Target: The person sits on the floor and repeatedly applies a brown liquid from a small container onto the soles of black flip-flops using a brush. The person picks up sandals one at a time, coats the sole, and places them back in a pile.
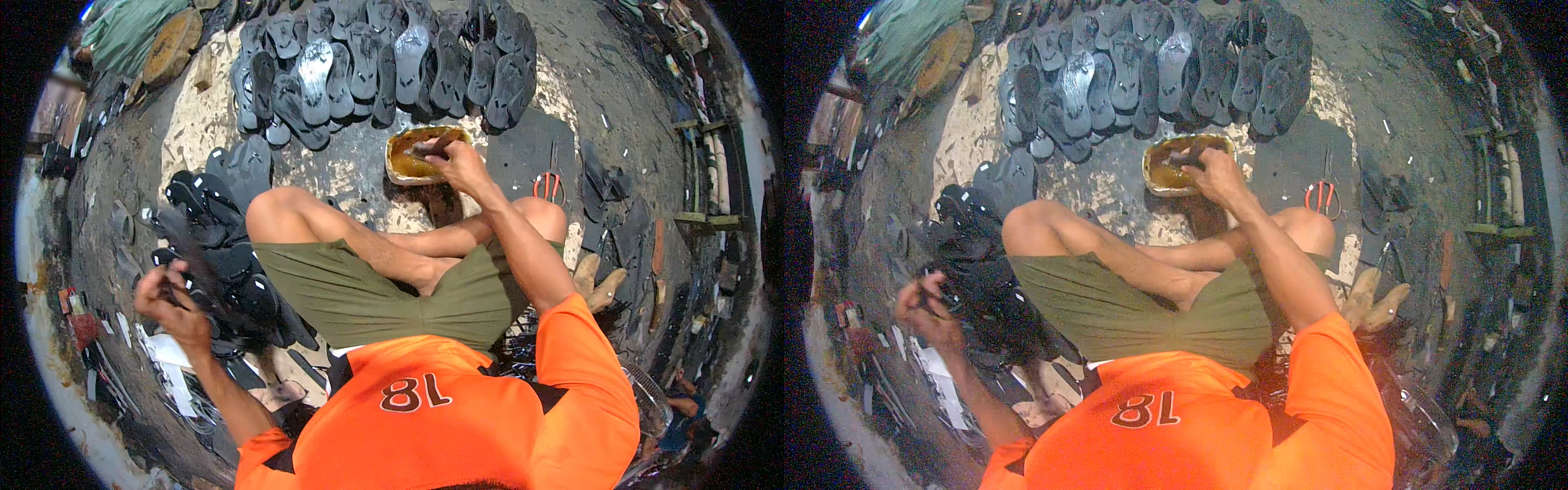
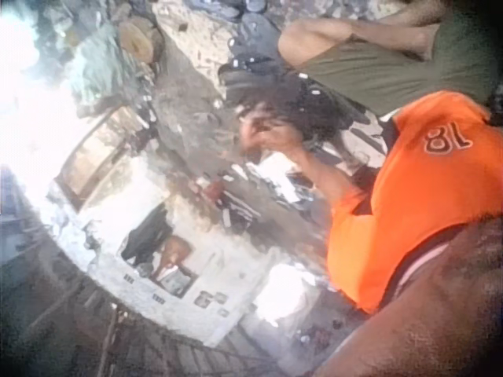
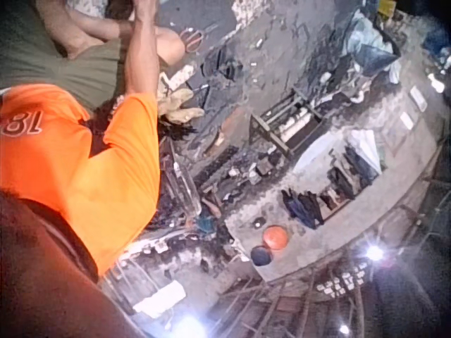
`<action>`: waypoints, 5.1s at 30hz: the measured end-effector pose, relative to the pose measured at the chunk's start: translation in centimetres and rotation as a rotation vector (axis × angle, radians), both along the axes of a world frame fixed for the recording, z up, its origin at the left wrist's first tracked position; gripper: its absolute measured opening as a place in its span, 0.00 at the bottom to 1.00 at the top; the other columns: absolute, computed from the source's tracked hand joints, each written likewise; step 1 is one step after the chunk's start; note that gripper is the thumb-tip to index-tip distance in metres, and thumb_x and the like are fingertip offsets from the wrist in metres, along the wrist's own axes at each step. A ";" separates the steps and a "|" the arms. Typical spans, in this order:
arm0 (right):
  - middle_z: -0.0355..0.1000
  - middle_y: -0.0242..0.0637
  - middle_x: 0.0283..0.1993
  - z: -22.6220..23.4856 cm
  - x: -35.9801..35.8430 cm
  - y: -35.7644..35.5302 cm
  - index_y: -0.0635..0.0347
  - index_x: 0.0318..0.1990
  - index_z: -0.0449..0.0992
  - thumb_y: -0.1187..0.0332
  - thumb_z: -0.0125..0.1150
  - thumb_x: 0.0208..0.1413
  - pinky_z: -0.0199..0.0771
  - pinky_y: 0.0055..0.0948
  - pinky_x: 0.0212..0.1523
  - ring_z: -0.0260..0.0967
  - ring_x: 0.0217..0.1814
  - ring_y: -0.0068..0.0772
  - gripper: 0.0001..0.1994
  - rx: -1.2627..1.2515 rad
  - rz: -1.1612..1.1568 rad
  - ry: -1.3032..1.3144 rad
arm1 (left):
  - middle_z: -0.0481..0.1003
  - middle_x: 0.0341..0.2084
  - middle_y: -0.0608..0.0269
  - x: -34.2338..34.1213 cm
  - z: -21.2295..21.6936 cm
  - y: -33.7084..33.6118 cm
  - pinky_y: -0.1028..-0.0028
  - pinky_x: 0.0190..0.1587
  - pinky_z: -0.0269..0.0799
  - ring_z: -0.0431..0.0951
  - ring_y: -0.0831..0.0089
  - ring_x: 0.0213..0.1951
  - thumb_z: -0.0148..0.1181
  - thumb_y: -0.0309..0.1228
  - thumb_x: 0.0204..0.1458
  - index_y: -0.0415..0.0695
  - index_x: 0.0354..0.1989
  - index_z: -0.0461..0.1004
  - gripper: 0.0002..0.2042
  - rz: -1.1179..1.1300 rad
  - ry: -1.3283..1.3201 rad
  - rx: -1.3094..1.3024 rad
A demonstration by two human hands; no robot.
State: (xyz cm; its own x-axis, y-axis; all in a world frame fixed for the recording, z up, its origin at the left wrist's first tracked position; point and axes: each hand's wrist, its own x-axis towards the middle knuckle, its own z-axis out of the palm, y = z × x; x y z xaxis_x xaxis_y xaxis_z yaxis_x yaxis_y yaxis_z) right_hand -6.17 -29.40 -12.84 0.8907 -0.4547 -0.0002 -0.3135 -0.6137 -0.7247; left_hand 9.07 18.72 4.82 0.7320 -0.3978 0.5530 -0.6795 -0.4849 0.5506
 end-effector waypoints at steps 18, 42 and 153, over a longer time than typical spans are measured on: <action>0.76 0.29 0.35 13.1 -8.5 -5.5 0.61 0.41 0.77 0.61 0.65 0.57 0.70 0.25 0.40 0.72 0.37 0.22 0.12 0.486 -0.596 -0.644 | 0.67 0.61 0.53 -5.2 -5.6 -6.6 0.64 0.65 0.57 0.66 0.63 0.62 0.58 0.35 0.60 0.37 0.68 0.57 0.30 0.036 0.592 -0.231; 0.75 0.33 0.42 18.0 -0.8 10.5 0.63 0.49 0.73 0.62 0.64 0.58 0.72 0.27 0.46 0.70 0.43 0.22 0.17 0.544 -0.235 -0.781 | 0.66 0.58 0.55 -11.5 -2.7 -20.1 0.62 0.50 0.75 0.74 0.61 0.51 0.49 0.45 0.64 0.53 0.69 0.51 0.27 -0.623 1.422 -0.979; 0.75 0.31 0.31 10.9 -8.7 -8.7 0.63 0.33 0.78 0.56 0.66 0.56 0.73 0.29 0.36 0.70 0.32 0.22 0.16 0.439 -0.652 -0.629 | 0.59 0.67 0.50 -5.1 -6.9 -6.8 0.62 0.67 0.53 0.60 0.59 0.65 0.59 0.34 0.58 0.34 0.63 0.64 0.27 -0.132 0.416 -0.057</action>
